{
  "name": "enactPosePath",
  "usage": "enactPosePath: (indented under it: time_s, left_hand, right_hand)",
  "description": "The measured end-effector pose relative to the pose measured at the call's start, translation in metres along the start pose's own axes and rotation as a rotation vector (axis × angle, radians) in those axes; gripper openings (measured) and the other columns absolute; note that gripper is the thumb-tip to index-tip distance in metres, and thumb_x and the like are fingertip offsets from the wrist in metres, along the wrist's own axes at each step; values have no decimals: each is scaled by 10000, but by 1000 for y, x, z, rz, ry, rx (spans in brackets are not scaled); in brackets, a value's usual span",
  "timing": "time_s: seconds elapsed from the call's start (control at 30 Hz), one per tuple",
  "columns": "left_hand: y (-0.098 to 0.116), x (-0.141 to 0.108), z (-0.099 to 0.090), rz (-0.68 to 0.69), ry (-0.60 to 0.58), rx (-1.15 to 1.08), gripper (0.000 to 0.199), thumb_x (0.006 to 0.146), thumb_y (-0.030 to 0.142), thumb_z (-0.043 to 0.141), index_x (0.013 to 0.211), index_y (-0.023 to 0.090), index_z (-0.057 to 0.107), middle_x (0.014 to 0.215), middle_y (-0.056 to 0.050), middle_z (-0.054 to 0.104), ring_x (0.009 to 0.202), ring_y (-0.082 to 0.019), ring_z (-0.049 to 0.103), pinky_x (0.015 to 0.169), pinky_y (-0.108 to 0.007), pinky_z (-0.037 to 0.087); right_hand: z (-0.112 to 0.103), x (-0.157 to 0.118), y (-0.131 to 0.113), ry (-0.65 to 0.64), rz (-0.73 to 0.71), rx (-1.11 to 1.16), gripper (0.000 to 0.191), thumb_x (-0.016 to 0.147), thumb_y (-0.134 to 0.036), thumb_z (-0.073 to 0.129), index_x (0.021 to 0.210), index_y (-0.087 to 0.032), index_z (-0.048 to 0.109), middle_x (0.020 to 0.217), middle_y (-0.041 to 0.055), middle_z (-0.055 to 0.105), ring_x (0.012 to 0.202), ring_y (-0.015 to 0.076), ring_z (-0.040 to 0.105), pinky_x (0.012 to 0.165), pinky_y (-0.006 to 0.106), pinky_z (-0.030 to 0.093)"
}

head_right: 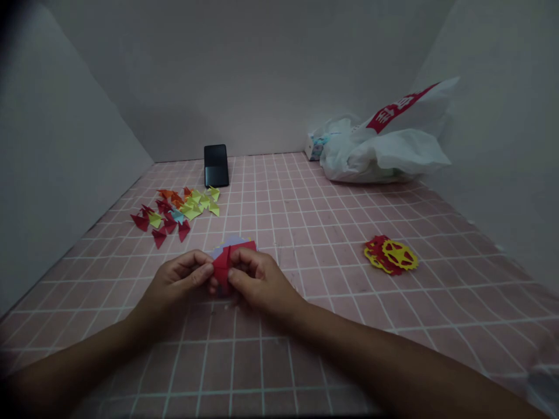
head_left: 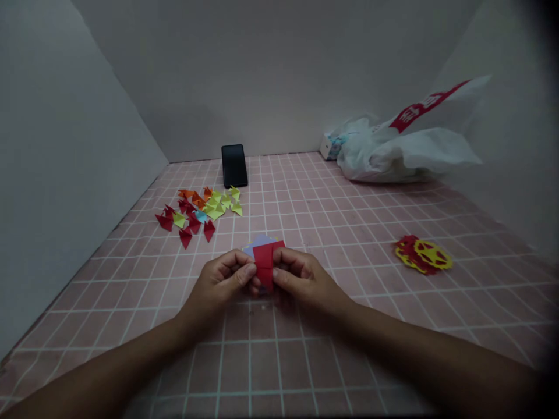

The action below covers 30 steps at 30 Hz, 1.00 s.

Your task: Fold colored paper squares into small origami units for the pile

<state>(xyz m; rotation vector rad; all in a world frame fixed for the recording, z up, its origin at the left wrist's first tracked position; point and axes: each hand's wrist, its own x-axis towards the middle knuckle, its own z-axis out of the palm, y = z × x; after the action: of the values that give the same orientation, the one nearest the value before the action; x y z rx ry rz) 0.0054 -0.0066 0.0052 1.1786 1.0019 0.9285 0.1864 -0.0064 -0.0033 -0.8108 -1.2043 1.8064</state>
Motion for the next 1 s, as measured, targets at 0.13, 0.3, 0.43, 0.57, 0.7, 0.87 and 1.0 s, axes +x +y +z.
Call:
enactPosePath:
  time_s: [0.13, 0.3, 0.43, 0.57, 0.7, 0.87, 1.0]
  left_hand:
    - [6, -1, 2, 38, -11, 105, 192, 844, 315, 684, 745, 156, 640, 653, -1, 651, 621, -132, 604, 627, -244, 493]
    - [6, -3, 5, 146, 30, 292, 109, 848, 249, 654, 778, 166, 654, 710, 2, 625, 653, -130, 576, 623, -231, 467]
    - [5, -6, 7, 249, 69, 376, 63, 835, 187, 655, 892, 186, 681, 802, -18, 679, 719, -158, 624, 667, -253, 492]
    - [6, -10, 10, 310, 26, 441, 155, 847, 218, 667, 998, 187, 681, 895, -56, 723, 792, -193, 674, 728, -289, 526]
    - [5, -13, 12, 415, 24, 583, 238, 847, 254, 691, 1067, 172, 647, 949, -77, 720, 813, -202, 682, 772, -309, 534]
    - [3, -15, 15, 542, 68, 753, 184, 859, 166, 621, 1036, 183, 667, 930, -78, 729, 810, -214, 682, 765, -318, 514]
    - [2, -15, 16, 602, 106, 811, 232, 815, 78, 580, 990, 197, 676, 872, -62, 729, 762, -214, 677, 718, -304, 497]
  right_hand:
    - [-1, 0, 2, 12, -62, -115, 52, 820, -202, 587, 776, -173, 588, 717, 1, 585, 614, 104, 487, 539, 227, 362]
    - [-1, -2, 2, 124, -229, -500, 136, 780, -119, 519, 663, -187, 512, 633, -25, 505, 585, 107, 435, 542, 246, 318]
    - [1, -6, 2, 208, -419, -814, 198, 763, -82, 512, 643, -210, 421, 576, -48, 443, 514, 98, 381, 509, 250, 270]
    - [1, -10, 6, 217, -543, -968, 178, 818, -91, 520, 722, -222, 446, 636, -25, 517, 543, 117, 444, 531, 258, 309]
    - [1, -11, 9, 200, -561, -1009, 135, 835, -106, 536, 789, -219, 479, 679, -4, 565, 583, 138, 509, 557, 265, 347]
    - [5, -9, 10, 228, -592, -1046, 166, 776, -63, 482, 759, -222, 442, 661, -9, 534, 558, 137, 464, 548, 274, 319]
    - [9, -9, 11, 244, -589, -1074, 166, 770, -63, 473, 769, -225, 437, 680, -5, 531, 576, 143, 469, 557, 278, 318]
